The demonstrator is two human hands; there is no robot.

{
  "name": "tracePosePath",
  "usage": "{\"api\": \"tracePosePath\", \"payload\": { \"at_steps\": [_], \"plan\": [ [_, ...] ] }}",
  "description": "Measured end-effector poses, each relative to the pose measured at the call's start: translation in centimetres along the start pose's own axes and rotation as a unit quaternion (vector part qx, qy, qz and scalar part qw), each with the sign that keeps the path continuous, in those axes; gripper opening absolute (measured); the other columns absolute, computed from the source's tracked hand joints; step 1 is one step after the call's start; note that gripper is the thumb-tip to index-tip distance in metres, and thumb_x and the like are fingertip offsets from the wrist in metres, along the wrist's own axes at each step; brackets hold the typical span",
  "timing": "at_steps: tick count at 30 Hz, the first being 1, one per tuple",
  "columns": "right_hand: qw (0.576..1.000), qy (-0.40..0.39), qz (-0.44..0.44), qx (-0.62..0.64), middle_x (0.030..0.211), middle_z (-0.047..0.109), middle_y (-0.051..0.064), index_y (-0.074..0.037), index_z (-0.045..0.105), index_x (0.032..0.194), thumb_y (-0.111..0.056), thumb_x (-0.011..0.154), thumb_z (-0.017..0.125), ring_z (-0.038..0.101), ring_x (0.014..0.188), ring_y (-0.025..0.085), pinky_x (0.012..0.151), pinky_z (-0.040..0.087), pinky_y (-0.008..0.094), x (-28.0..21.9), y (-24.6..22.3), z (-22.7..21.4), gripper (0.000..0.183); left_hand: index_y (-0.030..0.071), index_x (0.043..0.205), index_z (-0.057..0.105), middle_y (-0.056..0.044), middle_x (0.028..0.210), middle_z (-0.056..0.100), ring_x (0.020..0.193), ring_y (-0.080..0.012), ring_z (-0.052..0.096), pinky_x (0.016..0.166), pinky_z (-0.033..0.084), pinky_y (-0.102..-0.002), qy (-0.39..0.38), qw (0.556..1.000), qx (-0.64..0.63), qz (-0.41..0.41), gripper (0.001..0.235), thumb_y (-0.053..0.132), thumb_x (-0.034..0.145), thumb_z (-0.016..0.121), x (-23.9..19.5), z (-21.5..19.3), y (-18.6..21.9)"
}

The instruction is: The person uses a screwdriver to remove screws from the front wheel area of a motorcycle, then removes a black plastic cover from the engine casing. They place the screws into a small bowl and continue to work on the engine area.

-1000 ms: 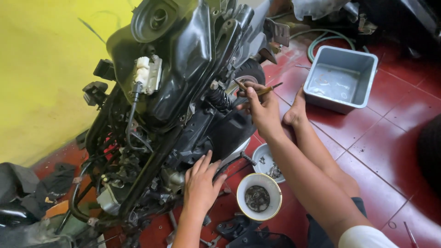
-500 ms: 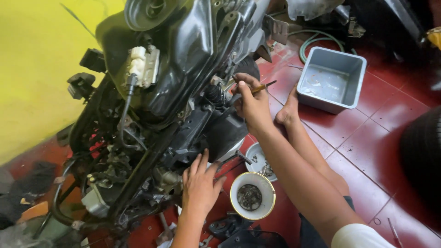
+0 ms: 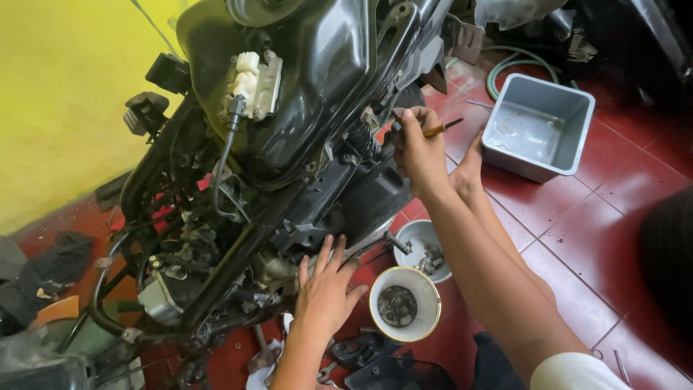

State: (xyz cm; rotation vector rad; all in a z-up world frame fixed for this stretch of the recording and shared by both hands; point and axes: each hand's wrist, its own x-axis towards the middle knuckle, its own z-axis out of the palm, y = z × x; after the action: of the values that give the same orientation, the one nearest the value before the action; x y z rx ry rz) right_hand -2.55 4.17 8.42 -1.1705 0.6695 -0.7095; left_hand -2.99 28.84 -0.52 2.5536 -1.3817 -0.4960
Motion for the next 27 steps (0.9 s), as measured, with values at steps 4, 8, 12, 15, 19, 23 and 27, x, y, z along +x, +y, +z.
{"api": "tracePosePath", "payload": {
  "at_steps": [4,8,12,15,19,23,27],
  "plan": [
    [1.0,-0.005,-0.03,0.009,0.057,0.031,-0.002,-0.02,0.042,0.101,-0.031,0.105,0.048,0.027,0.041,0.008,0.036,0.014,0.024,0.5,0.4,-0.5,0.012,0.02,0.132,0.064,-0.006,0.169,0.022,0.159,-0.0274,0.003,0.118,0.014,-0.068,0.006,1.0,0.009,0.003,0.043,0.042,0.094,0.066,-0.1,0.5,-0.3],
    [0.998,-0.027,-0.053,-0.031,0.064,0.044,0.0,-0.017,0.045,0.102,-0.028,0.106,0.049,0.029,0.041,0.008,0.034,0.019,0.025,0.9,0.1,-1.2,0.012,0.02,0.131,0.065,-0.006,0.169,0.021,0.159,-0.027,0.002,0.118,0.013,-0.068,0.008,1.0,0.018,0.004,0.043,0.042,0.094,0.066,-0.1,0.6,-0.2],
    [0.99,-0.019,-0.124,-0.06,0.1,0.072,0.005,-0.016,0.048,0.101,-0.026,0.103,0.052,0.044,0.044,0.008,0.036,0.034,0.024,1.6,0.6,-1.4,0.012,0.02,0.134,0.063,-0.005,0.17,0.018,0.159,-0.0271,-0.001,0.118,0.013,-0.069,-0.023,1.0,0.02,-0.007,0.044,0.044,0.096,0.064,0.0,-0.2,0.3],
    [0.983,-0.025,-0.16,-0.086,0.063,0.058,0.001,-0.014,0.05,0.102,-0.026,0.106,0.051,0.04,0.038,0.008,0.036,0.031,0.024,1.3,0.9,-1.6,0.013,0.021,0.13,0.065,-0.004,0.171,0.016,0.159,-0.0263,-0.002,0.119,0.012,-0.069,-0.021,0.999,0.027,-0.011,0.042,0.043,0.095,0.067,0.0,0.0,0.4],
    [0.975,-0.011,-0.186,-0.119,0.084,0.071,0.002,-0.014,0.053,0.104,-0.026,0.105,0.052,0.043,0.047,0.005,0.046,0.034,0.025,1.6,1.4,-1.9,0.012,0.022,0.132,0.063,-0.004,0.172,0.013,0.159,-0.0274,-0.006,0.12,0.008,-0.069,-0.046,0.998,0.028,-0.021,0.042,0.044,0.096,0.065,0.1,-0.3,0.7],
    [0.973,-0.012,-0.19,-0.13,0.087,0.07,0.003,-0.014,0.054,0.105,-0.026,0.105,0.053,0.045,0.05,0.005,0.049,0.037,0.025,1.6,1.3,-2.0,0.012,0.022,0.131,0.064,-0.005,0.171,0.013,0.159,-0.0288,-0.005,0.12,0.008,-0.069,-0.04,0.999,0.029,-0.014,0.042,0.043,0.096,0.066,0.1,-0.2,0.6],
    [0.996,-0.055,-0.071,-0.01,0.066,0.045,0.002,-0.014,0.06,0.107,-0.035,0.106,0.047,0.028,0.044,0.007,0.037,0.019,0.023,0.9,0.5,-1.6,0.025,0.021,0.132,0.063,-0.006,0.172,0.01,0.159,-0.0295,-0.007,0.12,0.007,-0.069,-0.053,0.998,0.025,-0.014,0.041,0.043,0.097,0.064,0.1,-0.5,0.7]
  ]
}}
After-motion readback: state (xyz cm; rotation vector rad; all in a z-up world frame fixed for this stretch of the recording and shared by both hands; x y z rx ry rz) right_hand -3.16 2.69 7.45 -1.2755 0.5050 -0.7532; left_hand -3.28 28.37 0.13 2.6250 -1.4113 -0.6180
